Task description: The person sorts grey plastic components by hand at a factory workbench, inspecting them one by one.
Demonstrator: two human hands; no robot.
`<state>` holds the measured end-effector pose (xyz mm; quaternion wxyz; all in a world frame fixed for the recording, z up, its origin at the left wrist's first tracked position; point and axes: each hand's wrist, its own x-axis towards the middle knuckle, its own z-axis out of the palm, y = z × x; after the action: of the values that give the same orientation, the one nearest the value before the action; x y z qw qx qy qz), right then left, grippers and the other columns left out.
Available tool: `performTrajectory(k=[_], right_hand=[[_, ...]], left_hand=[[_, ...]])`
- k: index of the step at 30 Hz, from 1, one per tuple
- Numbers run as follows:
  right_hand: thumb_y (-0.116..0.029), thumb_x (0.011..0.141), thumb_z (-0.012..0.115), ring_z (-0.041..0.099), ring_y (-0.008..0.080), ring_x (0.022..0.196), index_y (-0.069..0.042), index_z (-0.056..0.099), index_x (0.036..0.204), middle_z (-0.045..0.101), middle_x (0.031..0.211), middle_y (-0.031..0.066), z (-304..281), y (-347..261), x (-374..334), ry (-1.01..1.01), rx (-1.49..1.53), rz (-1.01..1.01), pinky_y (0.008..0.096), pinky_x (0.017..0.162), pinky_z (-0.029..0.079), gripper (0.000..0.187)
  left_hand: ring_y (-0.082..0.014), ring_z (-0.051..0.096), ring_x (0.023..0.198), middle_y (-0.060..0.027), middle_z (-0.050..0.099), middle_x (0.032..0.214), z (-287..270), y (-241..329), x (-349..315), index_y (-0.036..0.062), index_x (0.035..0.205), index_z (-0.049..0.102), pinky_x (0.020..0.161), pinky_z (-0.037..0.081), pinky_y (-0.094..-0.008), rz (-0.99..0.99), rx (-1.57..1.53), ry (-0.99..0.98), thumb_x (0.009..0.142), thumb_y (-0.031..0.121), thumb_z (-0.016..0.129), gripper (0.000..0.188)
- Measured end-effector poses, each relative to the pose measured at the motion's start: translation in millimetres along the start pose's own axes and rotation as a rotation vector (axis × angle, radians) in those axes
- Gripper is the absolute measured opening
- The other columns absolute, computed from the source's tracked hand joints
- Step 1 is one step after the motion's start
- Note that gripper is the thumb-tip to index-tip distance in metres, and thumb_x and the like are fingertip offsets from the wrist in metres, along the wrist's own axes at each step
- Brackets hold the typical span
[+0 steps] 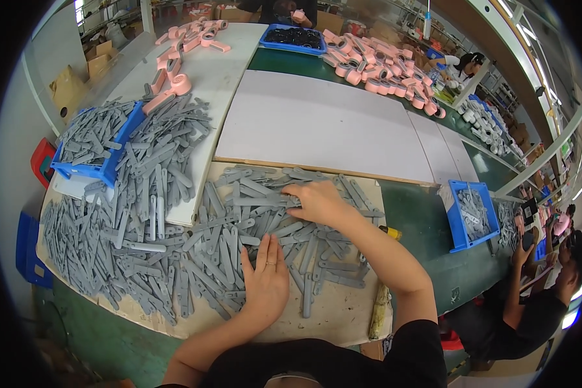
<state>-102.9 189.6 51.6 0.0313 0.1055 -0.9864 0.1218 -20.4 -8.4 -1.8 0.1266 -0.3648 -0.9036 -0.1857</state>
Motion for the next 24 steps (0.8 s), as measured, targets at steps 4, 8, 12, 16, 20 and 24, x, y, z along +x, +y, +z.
performTrajectory(k=[4,8,12,16,20,24], right_hand=[[-0.024,0.069,0.068,0.064,0.0276,0.071,-0.012,0.063,0.1,0.065,0.073,0.0111,0.9,14.2,1.0,0.098,-0.082,0.087,0.0383,0.062,0.051,0.034],[-0.017,0.068,0.068,0.063,0.0276,0.074,-0.012,0.064,0.098,0.065,0.079,0.0106,2.0,4.3,-1.7,0.033,0.064,-0.063,0.0375,0.063,0.05,0.031],[-0.01,0.06,0.068,0.061,0.0284,0.076,-0.007,0.063,0.091,0.063,0.08,0.0093,20.6,-10.4,4.9,-0.094,-0.02,-0.363,0.038,0.063,0.049,0.031],[-0.012,0.063,0.068,0.06,0.0297,0.072,-0.003,0.058,0.084,0.059,0.075,0.0108,4.0,-3.9,2.1,-0.094,0.006,-0.362,0.04,0.061,0.048,0.024],[-0.022,0.076,0.062,0.058,0.0312,0.069,-0.001,0.057,0.091,0.058,0.079,0.0134,-9.2,14.4,-8.3,-0.097,0.147,-0.243,0.0377,0.061,0.047,0.026],[-0.021,0.083,0.057,0.058,0.03,0.067,-0.001,0.051,0.104,0.058,0.073,0.0152,-0.8,0.7,-2.3,-0.206,0.502,-0.057,0.0363,0.061,0.046,0.03]], left_hand=[[-0.0312,0.039,0.122,-0.0202,0.049,0.124,-5.3,3.3,1.1,-0.0068,0.107,0.057,0.097,0.025,-0.0587,-0.018,-0.049,0.009,0.075,0.011,0.057,0.037],[-0.0283,0.045,0.114,-0.0152,0.055,0.112,-8.2,10.3,-3.2,0.0004,0.101,0.061,0.095,0.027,-0.055,0.078,-0.172,0.038,0.073,0.011,0.06,0.03],[-0.0255,0.045,0.11,-0.0099,0.054,0.11,-4.4,8.2,-4.6,0.0057,0.103,0.061,0.093,0.028,-0.0503,0.195,-0.285,-0.037,0.074,0.012,0.064,0.03],[-0.0228,0.048,0.102,-0.007,0.056,0.102,0.2,6.9,-5.1,0.0062,0.101,0.061,0.092,0.031,-0.0482,0.209,-0.322,-0.011,0.074,0.011,0.064,0.027],[-0.0215,0.049,0.101,-0.0056,0.056,0.099,-0.1,10.9,-7.5,0.0068,0.099,0.062,0.092,0.032,-0.0464,0.253,-0.404,-0.05,0.074,0.011,0.064,0.025],[-0.0227,0.049,0.098,-0.0076,0.055,0.093,-1.6,12.1,-8.3,0.0018,0.095,0.062,0.092,0.032,-0.0465,0.282,-0.421,-0.034,0.073,0.01,0.059,0.024]])
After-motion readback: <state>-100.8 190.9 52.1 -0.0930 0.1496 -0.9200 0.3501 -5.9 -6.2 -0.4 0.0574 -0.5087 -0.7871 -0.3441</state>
